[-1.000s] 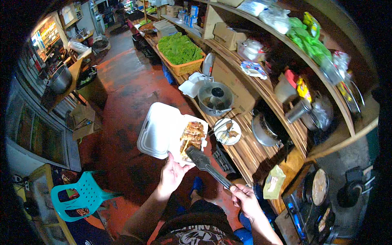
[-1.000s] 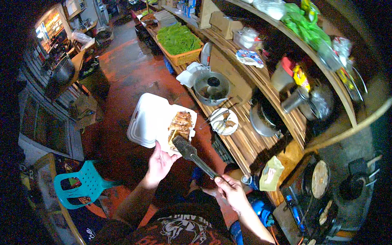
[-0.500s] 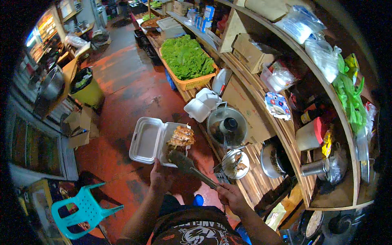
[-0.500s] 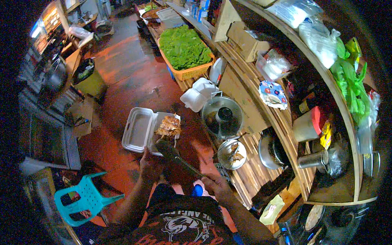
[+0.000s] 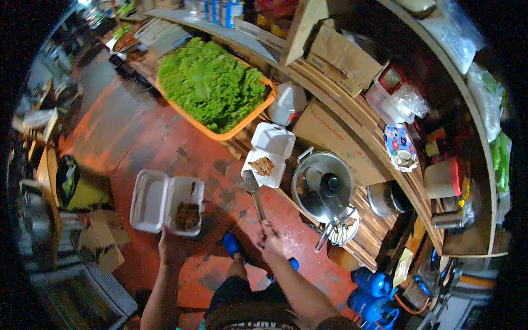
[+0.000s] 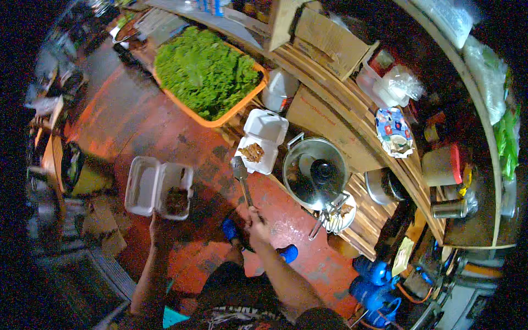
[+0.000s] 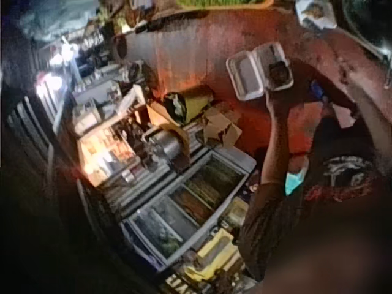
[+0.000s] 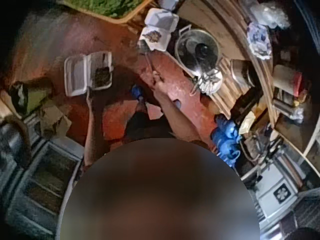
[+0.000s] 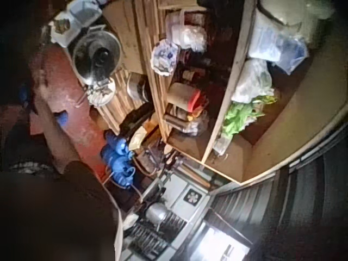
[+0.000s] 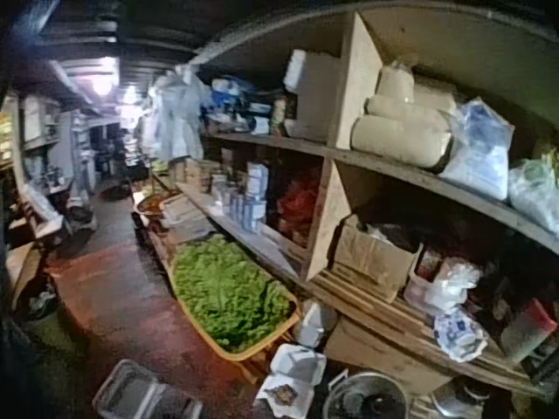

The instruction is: The person assembles takeout meals by placing cooked meat into styrofoam containers, adding sauce, and handing them to a coworker. The person uses tongs to transfer meat from a pan and a squeeze bottle to add sauce.

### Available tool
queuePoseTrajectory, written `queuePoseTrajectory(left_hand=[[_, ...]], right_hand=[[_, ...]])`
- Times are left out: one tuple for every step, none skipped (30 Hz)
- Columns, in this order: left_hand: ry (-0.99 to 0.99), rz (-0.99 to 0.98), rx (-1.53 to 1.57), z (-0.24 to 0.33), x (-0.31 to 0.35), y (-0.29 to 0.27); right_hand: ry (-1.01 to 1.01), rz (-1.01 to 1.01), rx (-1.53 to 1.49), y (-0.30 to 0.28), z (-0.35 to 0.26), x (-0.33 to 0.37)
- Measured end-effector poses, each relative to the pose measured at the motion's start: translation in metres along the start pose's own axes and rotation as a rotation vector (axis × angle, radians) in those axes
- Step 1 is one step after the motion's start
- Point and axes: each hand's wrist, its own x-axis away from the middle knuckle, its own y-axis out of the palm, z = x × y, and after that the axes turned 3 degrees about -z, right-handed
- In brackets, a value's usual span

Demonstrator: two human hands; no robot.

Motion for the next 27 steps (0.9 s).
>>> queuePoseTrajectory(left_hand=[[-0.014, -0.006, -0.032, 0.013, -0.002, -0.011], [-0.028, -0.006, -0.066, 0.024, -0.001, -0.016], [-0.049, 0.043, -0.104, 0.030, -0.001, -0.021], [-0.064, 0.091, -0.143, 0.034, -0.004, -0.021], [-0.073, 0.136, -0.179, 0.038, -0.005, -0.021], [-0.086, 0.127, -0.132, 0.040, -0.006, -0.021], [-0.098, 0.162, -0.114, 0.044, -0.006, -0.025], [-0.111, 0.190, -0.088, 0.044, -0.007, -0.027], [-0.122, 0.220, -0.062, 0.045, -0.009, -0.029], [-0.143, 0.173, -0.099, 0.044, -0.013, -0.021], [-0.162, 0.125, -0.135, 0.044, -0.018, -0.012], [-0.179, 0.077, -0.171, 0.043, -0.022, -0.007], [-0.173, 0.082, -0.141, 0.045, -0.022, -0.009], [-0.167, 0.088, -0.112, 0.047, -0.020, -0.014], [-0.162, 0.092, -0.083, 0.048, -0.019, -0.017], [-0.155, 0.119, -0.068, 0.048, -0.017, -0.016], [-0.149, 0.144, -0.053, 0.047, -0.016, -0.015], [-0.145, 0.168, -0.040, 0.046, -0.015, -0.014], [-0.157, 0.178, -0.048, 0.044, -0.014, -0.015], [-0.171, 0.187, -0.059, 0.042, -0.014, -0.016], [-0.189, 0.193, -0.071, 0.040, -0.014, -0.016], [-0.186, 0.155, -0.101, 0.035, -0.012, -0.012], [-0.186, 0.113, -0.133, 0.029, -0.012, -0.007], [-0.191, 0.069, -0.168, 0.023, -0.011, 0.000], [-0.208, 0.055, -0.149, 0.018, -0.010, 0.000], [-0.225, 0.037, -0.132, 0.013, -0.009, -0.003], [-0.255, 0.008, -0.121, 0.006, -0.010, 0.001]], right_hand=[[-0.013, 0.009, -0.070, 0.016, 0.016, -0.014], [-0.047, 0.079, -0.060, 0.030, 0.030, -0.029], [-0.068, 0.117, -0.122, 0.041, 0.042, -0.042], [-0.089, 0.151, -0.182, 0.052, 0.053, -0.055], [-0.113, 0.181, -0.236, 0.056, 0.064, -0.066], [-0.130, 0.074, -0.308, 0.058, 0.071, -0.079], [-0.096, 0.136, -0.310, 0.069, 0.073, -0.083], [-0.070, 0.197, -0.307, 0.084, 0.067, -0.088], [-0.042, 0.257, -0.302, 0.098, 0.063, -0.089], [-0.077, 0.220, -0.266, 0.100, 0.065, -0.098], [-0.081, 0.197, -0.321, 0.105, 0.067, -0.105], [-0.085, 0.173, -0.375, 0.110, 0.068, -0.113], [-0.078, 0.140, -0.425, 0.117, 0.067, -0.116], [-0.024, 0.141, -0.386, 0.120, 0.064, -0.117], [-0.023, 0.134, -0.387, 0.122, 0.060, -0.119], [-0.024, 0.126, -0.393, 0.122, 0.059, -0.123], [-0.026, 0.120, -0.399, 0.121, 0.058, -0.126], [-0.016, 0.113, -0.403, 0.117, 0.056, -0.127], [-0.002, 0.103, -0.400, 0.111, 0.052, -0.126], [0.009, 0.095, -0.400, 0.104, 0.049, -0.124], [0.025, 0.094, -0.387, 0.097, 0.047, -0.120], [0.038, 0.091, -0.367, 0.090, 0.044, -0.113], [0.049, 0.090, -0.350, 0.081, 0.040, -0.105], [0.041, 0.064, -0.336, 0.068, 0.038, -0.093], [0.038, 0.032, -0.313, 0.060, 0.033, -0.072], [0.030, -0.002, -0.292, 0.050, 0.027, -0.050], [0.019, 0.000, -0.229, 0.033, 0.022, -0.029]])
